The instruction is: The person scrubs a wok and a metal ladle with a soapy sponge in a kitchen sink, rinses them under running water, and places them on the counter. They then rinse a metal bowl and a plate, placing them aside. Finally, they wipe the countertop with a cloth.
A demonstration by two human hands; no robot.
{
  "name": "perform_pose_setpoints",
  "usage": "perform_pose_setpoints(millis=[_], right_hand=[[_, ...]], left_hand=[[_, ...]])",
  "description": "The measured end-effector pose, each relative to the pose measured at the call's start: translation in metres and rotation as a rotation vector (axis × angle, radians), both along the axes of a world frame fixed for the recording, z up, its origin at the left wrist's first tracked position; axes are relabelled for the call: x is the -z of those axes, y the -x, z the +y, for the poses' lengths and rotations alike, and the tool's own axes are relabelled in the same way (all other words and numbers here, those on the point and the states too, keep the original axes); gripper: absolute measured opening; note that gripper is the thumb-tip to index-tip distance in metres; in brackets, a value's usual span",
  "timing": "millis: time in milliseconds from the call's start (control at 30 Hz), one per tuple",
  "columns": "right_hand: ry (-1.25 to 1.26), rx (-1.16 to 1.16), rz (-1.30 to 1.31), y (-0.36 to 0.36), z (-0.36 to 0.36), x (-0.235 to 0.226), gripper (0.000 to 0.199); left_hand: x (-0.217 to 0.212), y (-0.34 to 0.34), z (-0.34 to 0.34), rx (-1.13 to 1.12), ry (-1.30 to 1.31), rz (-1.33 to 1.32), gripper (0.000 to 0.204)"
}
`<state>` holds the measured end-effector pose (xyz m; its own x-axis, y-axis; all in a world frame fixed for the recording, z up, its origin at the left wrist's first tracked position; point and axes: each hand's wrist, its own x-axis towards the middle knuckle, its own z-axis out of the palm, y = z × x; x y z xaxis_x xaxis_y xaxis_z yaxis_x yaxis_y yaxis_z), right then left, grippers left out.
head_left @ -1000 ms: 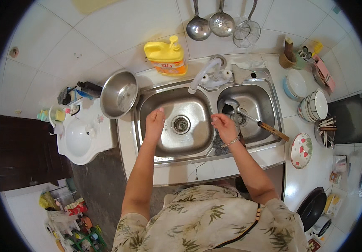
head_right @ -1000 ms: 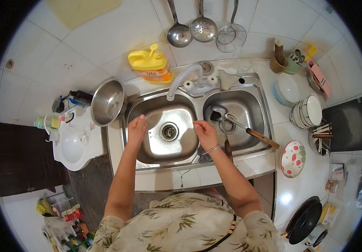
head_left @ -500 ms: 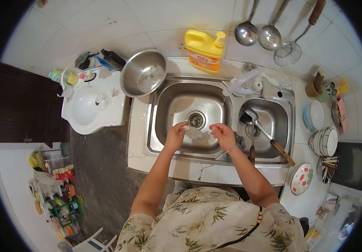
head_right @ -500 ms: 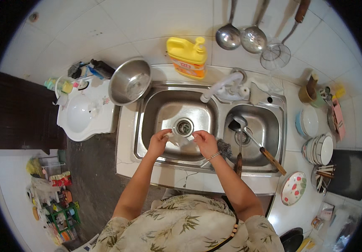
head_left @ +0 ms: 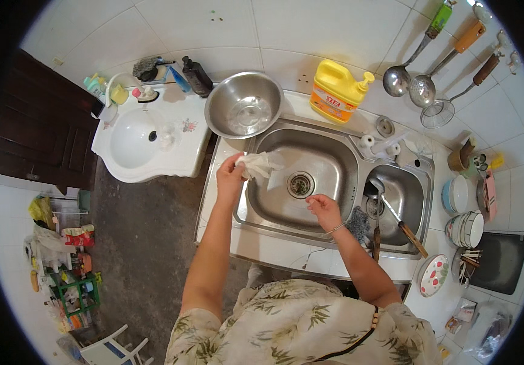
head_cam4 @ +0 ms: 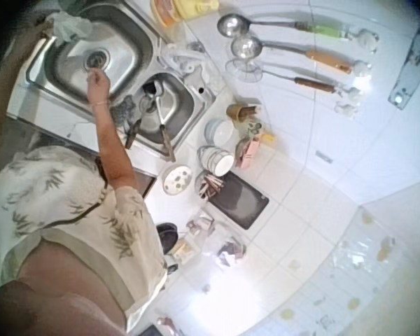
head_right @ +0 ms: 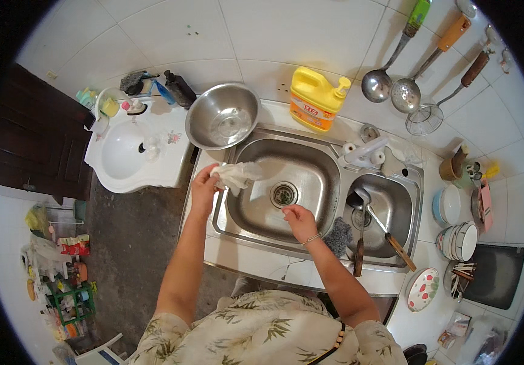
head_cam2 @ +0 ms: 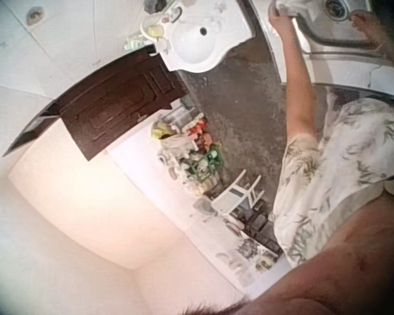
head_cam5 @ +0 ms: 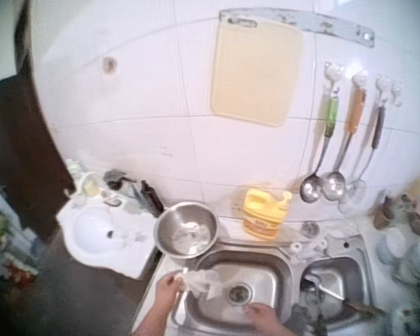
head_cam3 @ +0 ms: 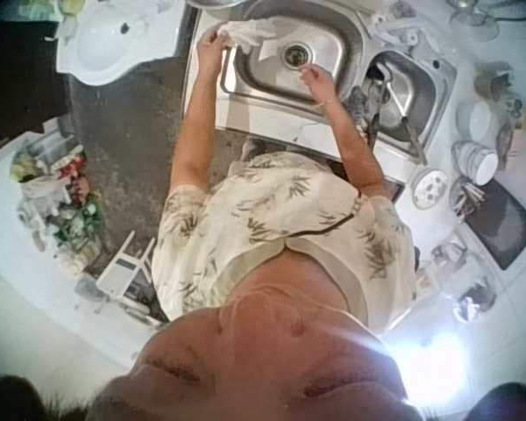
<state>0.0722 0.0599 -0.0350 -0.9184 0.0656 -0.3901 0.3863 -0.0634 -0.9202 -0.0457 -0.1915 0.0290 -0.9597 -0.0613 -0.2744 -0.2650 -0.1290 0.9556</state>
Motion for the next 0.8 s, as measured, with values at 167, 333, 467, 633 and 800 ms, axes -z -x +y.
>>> perform_pose_setpoints(millis=[167, 333, 467, 633, 800], right_hand=[[-0.047, -0.066, 0.028, -0.005, -0.047, 0.006, 0.017], [-0.166, -0.102, -0.007, -0.005, -0.079, 0.011, 0.017], [-0.191, -0.069, -0.015, -0.004, -0.105, 0.007, 0.019], [-0.263, -0.017, 0.024, 0.003, -0.13, -0.003, 0.022], [-0.659, -0.139, 0.397, 0.067, -0.162, -0.012, 0.037]], left_hand=[[0.056, 0.057, -0.062, -0.114, 0.238, -0.108, 0.067], [0.046, 0.106, -0.055, -0.043, 0.024, -0.353, 0.07], [0.06, 0.126, -0.055, 0.05, -0.197, -0.407, 0.032], [0.044, 0.118, -0.085, -0.092, -0.408, -0.404, 0.008], [0.005, 0.062, -0.185, -0.221, -0.543, -0.338, 0.006]])
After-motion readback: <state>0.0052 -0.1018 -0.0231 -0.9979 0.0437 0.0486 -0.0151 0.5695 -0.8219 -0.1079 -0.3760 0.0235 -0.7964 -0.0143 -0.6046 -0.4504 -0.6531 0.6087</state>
